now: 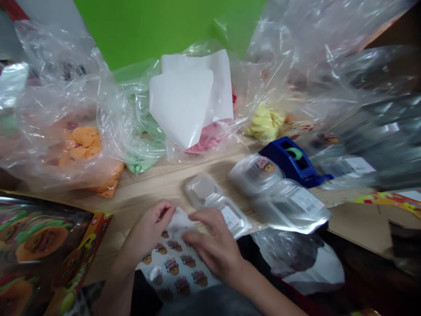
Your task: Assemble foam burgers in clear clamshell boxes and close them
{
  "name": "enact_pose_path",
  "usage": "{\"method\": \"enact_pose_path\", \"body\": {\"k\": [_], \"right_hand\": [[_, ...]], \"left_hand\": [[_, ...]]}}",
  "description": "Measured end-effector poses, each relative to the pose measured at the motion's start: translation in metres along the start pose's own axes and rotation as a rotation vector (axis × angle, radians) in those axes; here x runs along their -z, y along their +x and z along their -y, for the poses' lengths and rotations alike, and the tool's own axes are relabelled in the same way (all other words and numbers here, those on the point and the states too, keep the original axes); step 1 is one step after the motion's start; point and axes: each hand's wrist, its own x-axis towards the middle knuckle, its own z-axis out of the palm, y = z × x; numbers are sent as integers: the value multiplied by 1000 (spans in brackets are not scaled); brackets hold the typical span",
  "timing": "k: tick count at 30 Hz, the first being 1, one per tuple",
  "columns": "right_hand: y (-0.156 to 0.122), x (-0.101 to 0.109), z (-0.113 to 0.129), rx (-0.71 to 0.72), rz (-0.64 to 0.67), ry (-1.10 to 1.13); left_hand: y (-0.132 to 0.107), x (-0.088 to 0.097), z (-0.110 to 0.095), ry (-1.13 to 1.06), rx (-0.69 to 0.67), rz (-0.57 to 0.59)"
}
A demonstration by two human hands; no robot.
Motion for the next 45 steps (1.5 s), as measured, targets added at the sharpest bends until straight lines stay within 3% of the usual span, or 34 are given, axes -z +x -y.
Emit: {"method": "enact_pose_path", "body": {"k": [3, 6, 8, 11, 15, 19, 23, 25, 29, 34, 37, 39, 42, 45], "right_hand": [[20, 17, -29, -395, 42, 146], [37, 21, -66, -611, 138, 147], [42, 16, -85, -673, 226, 183], [44, 8, -93, -734, 263, 199], [46, 6, -86, -635, 314, 5], [46, 1, -80, -487, 423, -355], [35, -6, -79, -623, 297, -558], [26, -7, -78, -653, 314, -568], [14, -2, -72, -624, 325, -533], [13, 1, -62, -575, 130, -413], [17, 4, -52, -650, 71, -218], [23, 14, -42, -757, 69, -52], [37, 51, -36, -867, 59, 125], [51, 99, -55, -895, -23, -41]], "left_hand": [[11, -9, 8, 182, -155, -101], [19, -21, 9, 328, -470, -173], [22, -28, 8, 382, -609, -204], [25, -36, 5, 417, -691, -215], [31, -39, 1, 499, -734, -188], [39, -38, -3, 585, -702, -115], [44, -36, 0, 483, -595, -131], [45, -35, 3, 415, -468, -163], [42, -38, -1, 360, -301, -14], [32, -41, -6, 400, -448, -123], [27, -37, -3, 377, -485, -170], [23, -28, -1, 305, -428, -154], [20, -11, -1, 185, -228, -95], [19, 5, -4, 104, -83, -6]]}}
